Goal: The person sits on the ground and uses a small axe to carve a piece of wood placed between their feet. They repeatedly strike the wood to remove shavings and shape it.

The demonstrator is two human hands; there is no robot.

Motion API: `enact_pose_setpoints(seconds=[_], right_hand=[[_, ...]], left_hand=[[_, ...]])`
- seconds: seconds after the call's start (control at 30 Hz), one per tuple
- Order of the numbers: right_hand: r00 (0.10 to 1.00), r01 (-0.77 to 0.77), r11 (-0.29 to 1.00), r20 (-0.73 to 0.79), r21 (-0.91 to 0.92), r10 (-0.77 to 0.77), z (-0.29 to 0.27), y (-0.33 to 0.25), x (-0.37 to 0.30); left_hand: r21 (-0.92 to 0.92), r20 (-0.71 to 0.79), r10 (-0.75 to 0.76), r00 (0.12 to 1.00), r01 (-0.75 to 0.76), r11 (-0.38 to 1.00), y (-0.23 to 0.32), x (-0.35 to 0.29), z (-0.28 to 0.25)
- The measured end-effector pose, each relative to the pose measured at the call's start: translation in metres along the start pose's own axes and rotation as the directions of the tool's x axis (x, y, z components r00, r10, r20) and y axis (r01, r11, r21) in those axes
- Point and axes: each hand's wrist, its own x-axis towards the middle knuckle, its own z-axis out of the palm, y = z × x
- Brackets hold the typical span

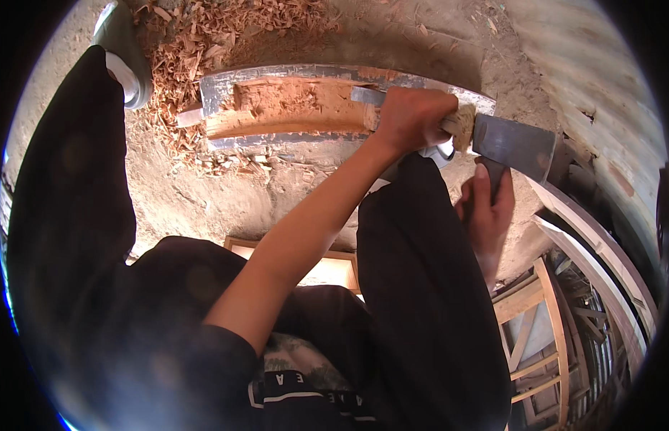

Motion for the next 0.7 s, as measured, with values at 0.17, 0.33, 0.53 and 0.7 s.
enact_pose_setpoints(seconds=[0.17,0.33,0.53,0.7], right_hand=[[0.995,0.045,0.995,-0.087,0.089,-0.037,-0.017,-0.004,0.005],[0.996,-0.079,0.997,0.029,-0.011,0.080,-0.017,0.006,0.010],[0.984,0.023,0.988,-0.177,0.152,0.004,0.000,0.027,0.010],[0.997,-0.052,0.998,0.053,0.047,0.050,-0.028,0.017,0.015]], left_hand=[[0.007,0.018,0.043,0.999,-0.043,0.999,-0.002,0.001,-0.002],[0.027,0.043,0.061,0.997,-0.062,0.998,-0.009,-0.006,0.006],[0.032,0.077,0.060,0.995,-0.063,0.998,-0.004,-0.005,0.009],[0.125,0.132,0.083,0.988,-0.100,0.987,-0.007,-0.009,0.000]])
